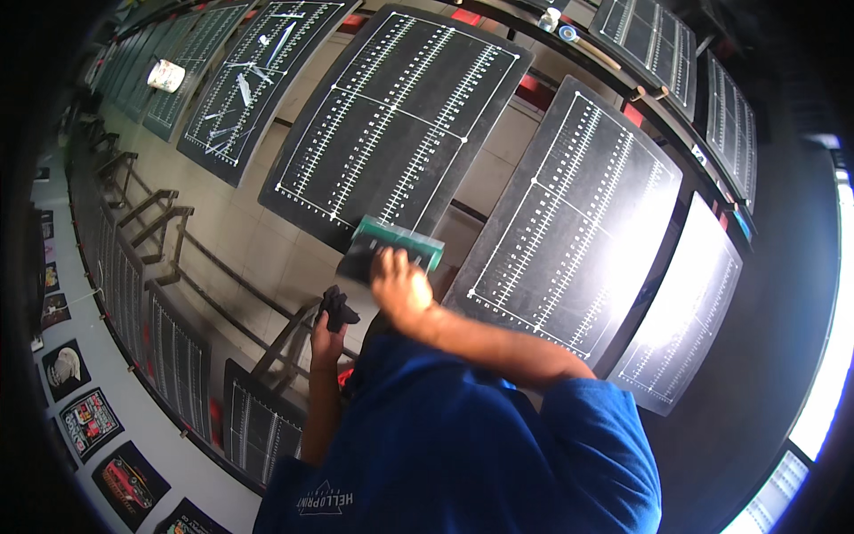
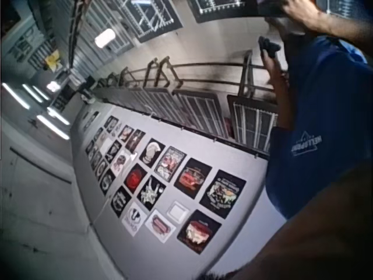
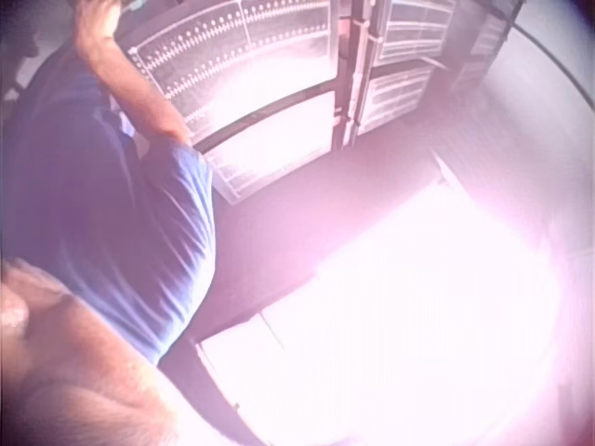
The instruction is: The person scoops white ink from a bucket using a spatula and spreads it across a screen printing mesh using a squeegee. They repeatedly pull the squeegee across the screen to distribute the ink evenly, occasionally wiping the tool with a cloth.
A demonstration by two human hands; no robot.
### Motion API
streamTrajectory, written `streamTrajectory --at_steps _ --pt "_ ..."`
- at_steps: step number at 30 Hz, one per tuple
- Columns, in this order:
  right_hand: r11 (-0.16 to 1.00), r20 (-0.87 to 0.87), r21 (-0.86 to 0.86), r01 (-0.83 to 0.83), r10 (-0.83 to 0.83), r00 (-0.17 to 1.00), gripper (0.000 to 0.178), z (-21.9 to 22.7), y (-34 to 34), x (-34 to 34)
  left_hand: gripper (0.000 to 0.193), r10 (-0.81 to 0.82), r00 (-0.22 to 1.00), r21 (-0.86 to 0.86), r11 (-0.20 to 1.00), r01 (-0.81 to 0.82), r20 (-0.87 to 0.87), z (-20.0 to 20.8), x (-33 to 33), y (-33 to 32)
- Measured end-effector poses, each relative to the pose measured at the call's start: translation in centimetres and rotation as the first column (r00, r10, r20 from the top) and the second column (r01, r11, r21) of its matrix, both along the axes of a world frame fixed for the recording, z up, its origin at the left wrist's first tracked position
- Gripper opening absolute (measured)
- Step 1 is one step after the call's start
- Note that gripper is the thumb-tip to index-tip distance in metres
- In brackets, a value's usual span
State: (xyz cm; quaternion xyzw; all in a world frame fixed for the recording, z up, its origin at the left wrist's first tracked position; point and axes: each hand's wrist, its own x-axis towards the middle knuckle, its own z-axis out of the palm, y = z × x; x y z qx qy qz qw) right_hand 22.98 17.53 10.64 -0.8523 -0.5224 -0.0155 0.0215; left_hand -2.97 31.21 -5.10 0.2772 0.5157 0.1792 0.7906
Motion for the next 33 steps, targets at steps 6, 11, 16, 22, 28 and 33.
streamTrajectory --at_steps 6,11,16,22,28,33 --pt "0.973 -0.284 0.009 -0.229 0.222 0.933 0.04 1.5 -0.6 -6.5 0.038 -0.124 0.992 0.193 0.973 0.124 -0.009 -3.3 -2.6 3.2" --pt "0.991 -0.606 0.113 0.066 0.017 0.795 0.031 7.1 0.7 0.0 0.037 0.31 0.948 -0.022 0.95 -0.312 -0.078 -2.5 0.0 11.5" --pt "0.924 -0.634 0.235 0.301 -0.089 0.769 0.029 11.6 -2.5 7.8 0.041 0.373 0.926 0.335 0.865 -0.373 0.067 0.6 11.0 23.1" --pt "0.832 -0.671 0.076 0.549 -0.364 0.646 0.029 10.3 -8.6 10.9 0.038 0.511 0.74 0.682 0.725 -0.097 -0.438 2.3 20.3 20.8" --pt "0.742 -0.798 0.047 0.669 -0.375 0.472 0.031 7.5 -10.9 11.0 0.03 0.423 0.769 0.782 0.603 0.156 -0.479 4.1 19.5 8.4" --pt "0.741 -0.847 0.119 0.661 -0.272 0.457 0.03 6.6 -9.4 11.5 0.04 0.115 0.814 0.736 0.511 0.443 -0.57 9.7 18.8 -3.8"
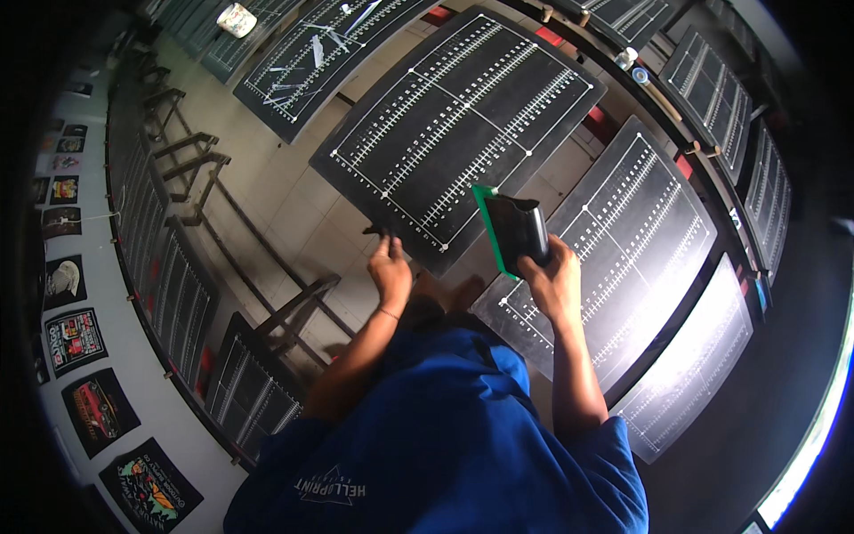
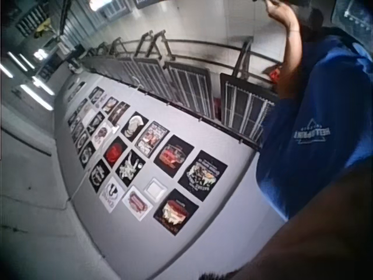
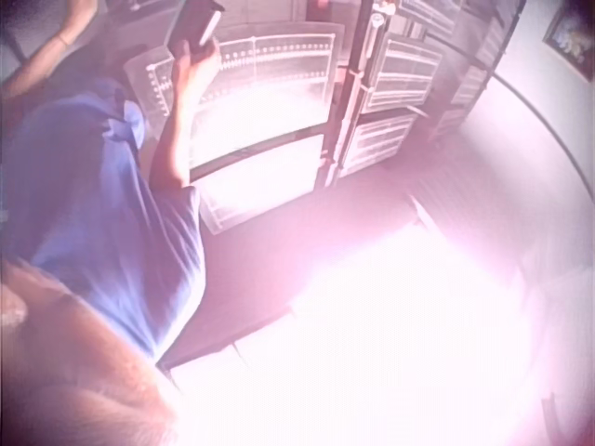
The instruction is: The person scoops white ink from a bucket using a spatula and spreads it across a screen printing mesh using a squeegee. They repeatedly pull the squeegee across the screen to distribute the ink evenly, occasionally wiping the tool with a cloth.
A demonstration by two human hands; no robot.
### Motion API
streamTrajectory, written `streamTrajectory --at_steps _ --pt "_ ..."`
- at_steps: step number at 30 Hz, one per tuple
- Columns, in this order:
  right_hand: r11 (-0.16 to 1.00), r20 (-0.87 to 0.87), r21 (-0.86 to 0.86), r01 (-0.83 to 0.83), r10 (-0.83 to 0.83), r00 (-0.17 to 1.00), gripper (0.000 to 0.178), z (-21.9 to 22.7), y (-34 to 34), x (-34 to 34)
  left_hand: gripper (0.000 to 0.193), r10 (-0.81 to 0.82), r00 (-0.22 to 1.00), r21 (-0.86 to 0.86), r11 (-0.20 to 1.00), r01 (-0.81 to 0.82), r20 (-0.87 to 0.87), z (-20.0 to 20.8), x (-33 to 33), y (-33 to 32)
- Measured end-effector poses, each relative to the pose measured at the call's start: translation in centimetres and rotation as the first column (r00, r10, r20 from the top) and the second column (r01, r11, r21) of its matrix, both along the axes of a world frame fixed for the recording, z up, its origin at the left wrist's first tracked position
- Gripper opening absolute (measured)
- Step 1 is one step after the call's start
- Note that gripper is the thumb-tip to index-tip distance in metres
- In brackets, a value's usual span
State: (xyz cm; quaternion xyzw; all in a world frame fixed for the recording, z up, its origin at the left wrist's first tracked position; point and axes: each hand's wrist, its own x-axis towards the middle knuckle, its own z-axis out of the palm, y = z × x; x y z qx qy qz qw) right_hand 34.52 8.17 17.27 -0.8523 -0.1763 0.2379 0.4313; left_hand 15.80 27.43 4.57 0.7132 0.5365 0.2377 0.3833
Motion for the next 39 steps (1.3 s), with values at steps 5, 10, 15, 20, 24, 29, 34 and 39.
streamTrajectory --at_steps 5,10,15,20,24,29,34,39 --pt "0.997 -0.013 0.069 -0.029 0.03 0.999 0.029 0.5 1.8 0.4 0.038 -0.356 0.927 -0.059 0.934 0.352 -0.115 1.4 -2.2 -6.1" --pt "0.973 -0.145 0.2 0.117 -0.089 0.985 0.026 2.4 -0.4 1.4 0.031 -0.772 0.635 -0.146 0.63 0.762 -0.017 3.9 -3.5 -5.2" --pt "0.872 -0.126 0.262 0.412 -0.392 0.911 0.021 2.8 -6.1 3.0 0.032 -0.851 0.524 -0.097 0.519 0.849 0.029 9.4 4.7 -2.9" --pt "0.748 -0.096 0.139 0.649 -0.642 0.761 0.018 3.1 -12.1 1.5 0.038 -0.94 0.333 0.334 0.291 0.896 -0.076 9.4 24.2 0.6" --pt "0.624 -0.093 0.131 0.77 -0.766 0.637 0.025 4.0 -13.9 -2.9 0.038 -0.928 0.141 0.477 -0.043 0.878 -0.344 6.7 41.7 2.2" --pt "0.382 -0.14 -0.015 0.924 -0.916 0.377 0.025 4.4 -13.2 -10.7 0.018 -0.688 -0.028 0.447 -0.501 0.741 -0.725 2.9 55.9 2.1" --pt "0.145 -0.144 -0.032 0.989 -0.98 0.139 0.022 3.2 -9.6 -16.0 0.014 -0.455 -0.276 0.091 -0.636 0.766 -0.847 1.5 57.9 1.0" --pt "0.143 -0.146 -0.002 0.99 -0.979 0.141 0.023 4.1 -6.7 -16.8 0.018 -0.365 -0.399 -0.025 -0.711 0.703 -0.841 1.7 55.3 1.8"
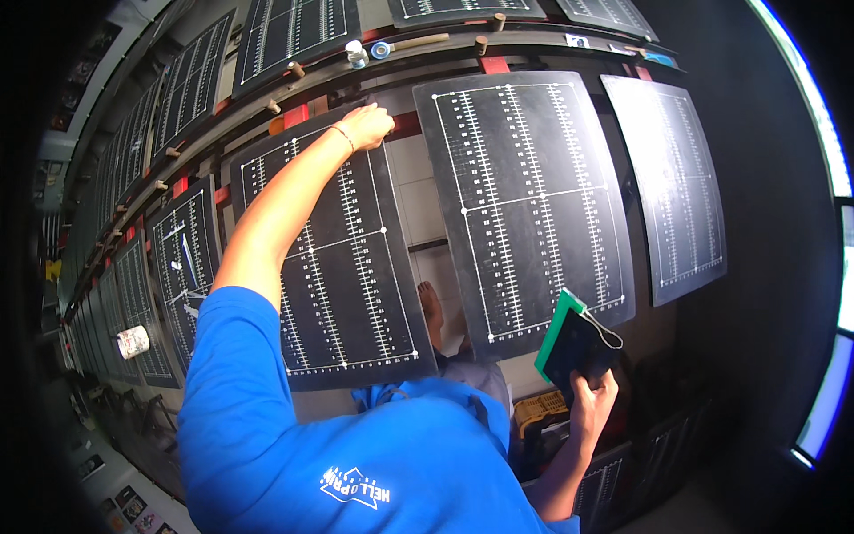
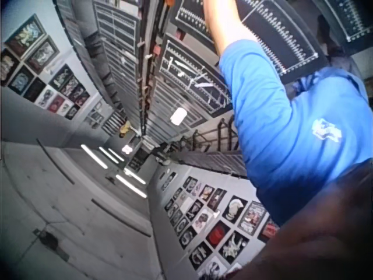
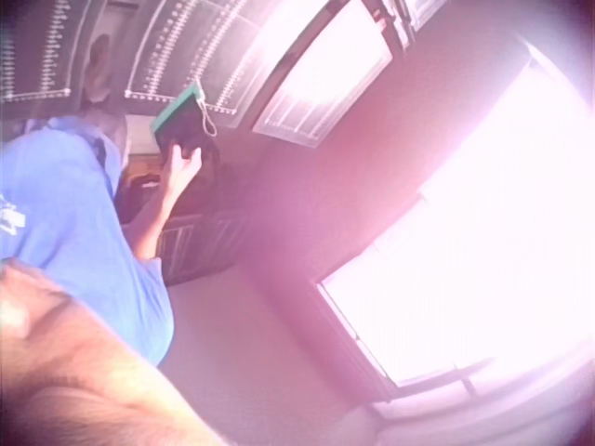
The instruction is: The person scoops white ink from a bucket using a spatula and spreads it across a screen printing mesh using a squeegee. They repeatedly pull the squeegee across the screen to distribute the ink evenly, occasionally wiping the tool with a cloth.
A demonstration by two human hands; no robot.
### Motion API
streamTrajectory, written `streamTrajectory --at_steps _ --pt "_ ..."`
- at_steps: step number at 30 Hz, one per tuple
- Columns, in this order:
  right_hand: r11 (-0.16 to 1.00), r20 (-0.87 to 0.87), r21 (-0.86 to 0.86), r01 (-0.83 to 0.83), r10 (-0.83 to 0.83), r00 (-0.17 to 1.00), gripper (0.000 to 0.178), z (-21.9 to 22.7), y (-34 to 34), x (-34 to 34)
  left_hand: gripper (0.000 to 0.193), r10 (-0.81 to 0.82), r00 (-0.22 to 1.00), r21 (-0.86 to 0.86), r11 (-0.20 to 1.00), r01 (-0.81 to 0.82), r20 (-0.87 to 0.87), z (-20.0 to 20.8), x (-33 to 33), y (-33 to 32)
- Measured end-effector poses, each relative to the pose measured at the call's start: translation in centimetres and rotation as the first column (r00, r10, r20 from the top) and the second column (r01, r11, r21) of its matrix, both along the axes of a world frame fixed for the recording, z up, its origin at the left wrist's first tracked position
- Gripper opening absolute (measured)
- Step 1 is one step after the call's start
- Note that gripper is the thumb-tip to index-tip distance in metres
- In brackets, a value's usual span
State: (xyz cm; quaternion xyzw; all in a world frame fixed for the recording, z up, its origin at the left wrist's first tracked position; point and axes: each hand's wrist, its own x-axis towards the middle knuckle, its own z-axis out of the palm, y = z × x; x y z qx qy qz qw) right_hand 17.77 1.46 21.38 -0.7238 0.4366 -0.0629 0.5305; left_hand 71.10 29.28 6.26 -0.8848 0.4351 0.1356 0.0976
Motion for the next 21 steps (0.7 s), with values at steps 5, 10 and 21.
streamTrajectory --at_steps 5,10,21 --pt "1.0 0.091 0.011 -0.012 0.011 0.996 0.025 0.2 1.9 -0.8 0.019 -0.099 0.995 -0.117 0.988 0.098 0.002 -0.9 -5.0 1.6" --pt "0.998 0.136 0.051 -0.045 0.037 0.99 0.023 0.2 3.0 -2.6 0.014 -0.166 0.981 -0.172 0.974 0.148 -0.098 1.1 -13.9 1.2" --pt "0.986 0.239 0.163 -0.034 -0.006 0.971 0.016 -0.8 2.9 -10.5 0.012 -0.242 0.93 -0.265 0.95 0.168 -0.278 2.1 -39.2 1.4"
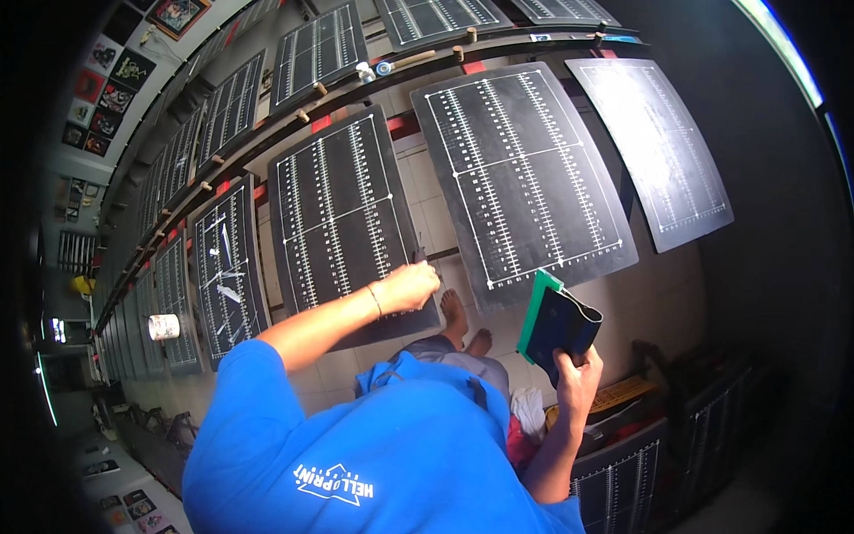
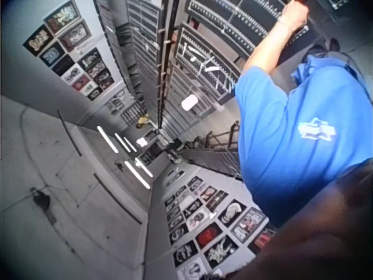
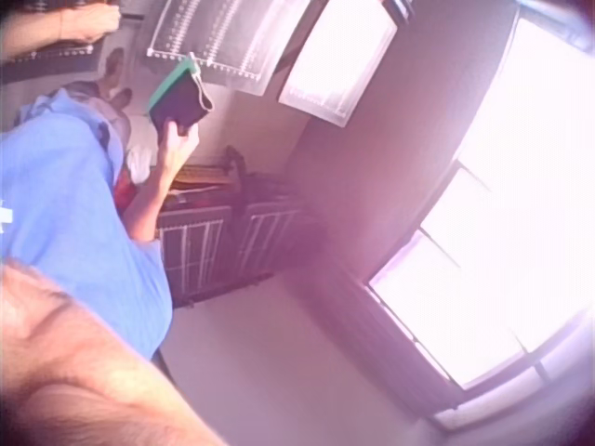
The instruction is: The person scoops white ink from a bucket using a spatula and spreads it across a screen printing mesh using a squeegee. They repeatedly pull the squeegee across the screen to distribute the ink evenly, occasionally wiping the tool with a cloth.
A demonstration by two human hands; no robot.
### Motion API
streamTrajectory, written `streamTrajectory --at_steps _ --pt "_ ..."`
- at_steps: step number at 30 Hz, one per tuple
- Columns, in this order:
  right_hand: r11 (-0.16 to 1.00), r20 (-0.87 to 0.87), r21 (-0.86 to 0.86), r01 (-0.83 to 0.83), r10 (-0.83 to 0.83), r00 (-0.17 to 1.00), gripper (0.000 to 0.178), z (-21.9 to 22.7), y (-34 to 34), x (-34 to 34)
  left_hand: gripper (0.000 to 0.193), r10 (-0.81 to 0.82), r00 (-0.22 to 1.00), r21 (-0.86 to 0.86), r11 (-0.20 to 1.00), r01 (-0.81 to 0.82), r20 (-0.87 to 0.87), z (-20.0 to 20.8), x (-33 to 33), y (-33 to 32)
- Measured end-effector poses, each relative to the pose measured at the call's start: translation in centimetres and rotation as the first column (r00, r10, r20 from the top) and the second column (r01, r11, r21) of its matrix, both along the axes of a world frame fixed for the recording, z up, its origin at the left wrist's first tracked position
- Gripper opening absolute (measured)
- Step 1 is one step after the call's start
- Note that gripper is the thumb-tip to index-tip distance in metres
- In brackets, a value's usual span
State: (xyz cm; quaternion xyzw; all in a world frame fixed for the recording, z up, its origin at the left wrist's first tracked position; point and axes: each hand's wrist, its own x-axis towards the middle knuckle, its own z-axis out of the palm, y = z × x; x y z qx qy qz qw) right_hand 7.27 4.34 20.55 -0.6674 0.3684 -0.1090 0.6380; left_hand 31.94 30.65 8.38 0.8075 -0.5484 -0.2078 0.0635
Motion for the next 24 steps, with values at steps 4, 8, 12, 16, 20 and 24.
streamTrajectory --at_steps 4,8,12,16,20,24 --pt "0.999 0.086 0.036 -0.016 0.013 0.996 0.017 -1.3 -0.1 -0.8 0.012 0.0 1.0 -0.046 0.999 -0.001 -0.028 -0.3 -6.5 -0.1" --pt "0.997 0.096 0.059 -0.045 0.039 0.995 0.018 -1.9 -0.2 -0.6 0.011 0.024 0.992 -0.007 1.0 -0.025 -0.125 1.0 -9.4 -0.4" --pt "0.996 0.088 0.052 -0.076 0.071 0.994 0.022 -1.1 -0.3 0.8 0.011 0.099 0.917 0.051 0.995 -0.086 -0.387 2.4 -11.5 -0.7" --pt "0.995 0.082 0.018 -0.099 0.097 0.992 0.024 -0.9 -0.9 1.9 0.008 0.104 0.893 -0.16 0.968 -0.191 -0.437 2.6 -8.5 -1.4" --pt "0.995 0.061 -0.092 -0.03 0.035 0.998 0.026 -0.7 -0.5 2.5 0.02 0.346 0.929 -0.467 0.805 -0.366 -0.133 2.4 2.0 -0.8" --pt "0.991 0.023 -0.128 0.044 -0.041 0.999 0.026 1.0 2.6 4.0 0.021 0.647 0.752 -0.654 0.516 -0.553 -0.125 2.0 16.3 6.1"
